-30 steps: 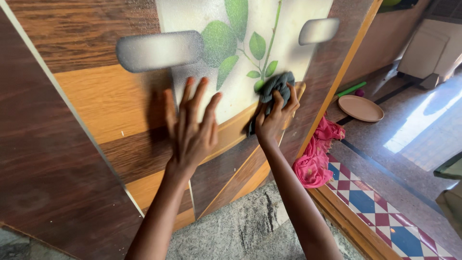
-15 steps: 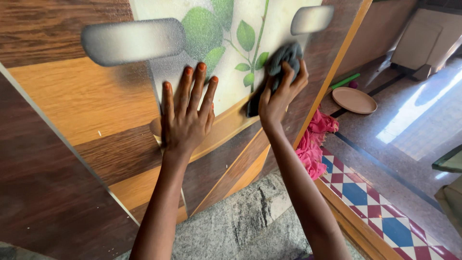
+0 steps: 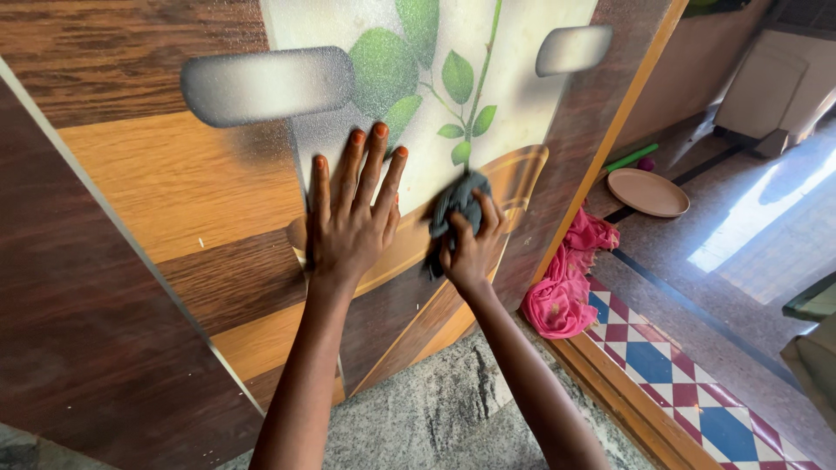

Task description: The person wipes the surface of a decorative wooden door using a dark cloth, moving their hands across the different patterned panels and the floral design in the center.

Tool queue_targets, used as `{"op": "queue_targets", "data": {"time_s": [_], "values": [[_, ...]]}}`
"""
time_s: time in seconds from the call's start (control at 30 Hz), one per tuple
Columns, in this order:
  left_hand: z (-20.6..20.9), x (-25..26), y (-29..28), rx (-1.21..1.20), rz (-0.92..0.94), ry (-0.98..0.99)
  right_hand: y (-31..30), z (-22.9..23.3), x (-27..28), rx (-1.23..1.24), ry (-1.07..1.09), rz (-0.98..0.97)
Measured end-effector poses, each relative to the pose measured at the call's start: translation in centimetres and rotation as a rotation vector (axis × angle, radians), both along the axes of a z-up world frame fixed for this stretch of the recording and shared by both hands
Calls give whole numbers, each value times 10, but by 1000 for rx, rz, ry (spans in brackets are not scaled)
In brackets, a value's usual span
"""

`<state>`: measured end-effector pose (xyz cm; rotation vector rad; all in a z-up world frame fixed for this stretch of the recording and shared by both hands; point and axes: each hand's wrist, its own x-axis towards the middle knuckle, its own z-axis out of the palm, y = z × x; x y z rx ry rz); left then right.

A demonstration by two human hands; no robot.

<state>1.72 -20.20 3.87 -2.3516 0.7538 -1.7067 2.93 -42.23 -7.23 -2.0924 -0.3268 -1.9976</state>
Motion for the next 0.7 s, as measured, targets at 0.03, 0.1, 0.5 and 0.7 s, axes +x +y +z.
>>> {"op": "queue_targets", "data": {"time_s": [0.03, 0.1, 0.5, 0.7], "values": [[0, -1, 0, 7, 4, 15, -4, -7, -4, -6, 25, -2], [0, -3, 1, 7, 16, -7, -10, -10, -11, -18, 74, -8], [-1, 0, -2, -35, -38, -58, -10, 115, 0, 283, -53, -9], [-1, 0, -1, -27, -19, -51, -24, 71, 14, 254, -52, -34]]}}
